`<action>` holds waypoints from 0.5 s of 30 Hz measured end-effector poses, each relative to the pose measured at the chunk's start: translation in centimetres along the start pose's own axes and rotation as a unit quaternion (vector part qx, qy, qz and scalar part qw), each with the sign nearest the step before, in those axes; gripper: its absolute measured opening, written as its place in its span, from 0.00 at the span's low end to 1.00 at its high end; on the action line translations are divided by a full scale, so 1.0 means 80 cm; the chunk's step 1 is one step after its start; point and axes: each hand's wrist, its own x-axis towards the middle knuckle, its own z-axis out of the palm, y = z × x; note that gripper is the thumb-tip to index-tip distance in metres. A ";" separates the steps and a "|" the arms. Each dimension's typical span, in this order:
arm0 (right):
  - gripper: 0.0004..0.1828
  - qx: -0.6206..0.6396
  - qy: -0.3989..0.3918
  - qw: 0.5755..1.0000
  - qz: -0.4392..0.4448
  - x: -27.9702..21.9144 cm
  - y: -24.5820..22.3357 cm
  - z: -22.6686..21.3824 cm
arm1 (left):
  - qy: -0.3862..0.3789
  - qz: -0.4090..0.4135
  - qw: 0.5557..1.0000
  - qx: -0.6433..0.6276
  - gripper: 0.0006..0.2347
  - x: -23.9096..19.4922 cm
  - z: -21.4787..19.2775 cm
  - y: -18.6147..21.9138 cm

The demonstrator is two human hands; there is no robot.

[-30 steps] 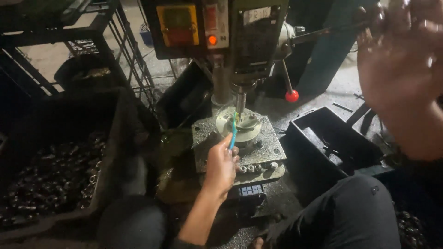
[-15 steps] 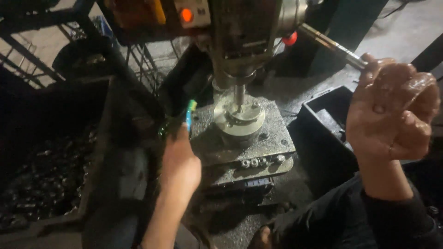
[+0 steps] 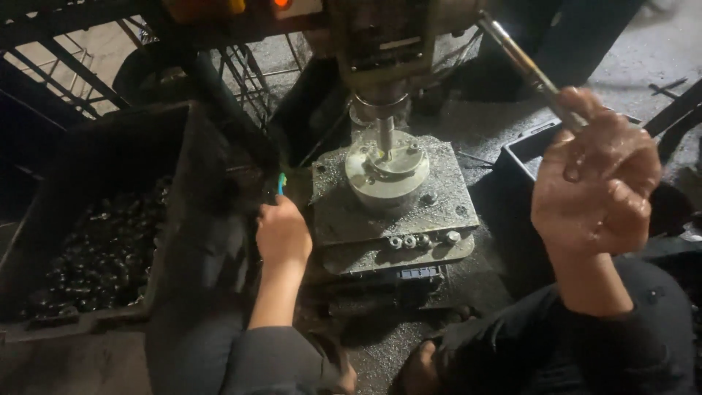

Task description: Operating a manual drill press to process circular metal components, including loading parts and clearing shavings.

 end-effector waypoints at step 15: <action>0.20 0.114 0.124 0.947 0.273 -0.106 0.022 0.047 | -0.084 -0.046 0.995 0.038 0.35 -0.011 -0.073 0.021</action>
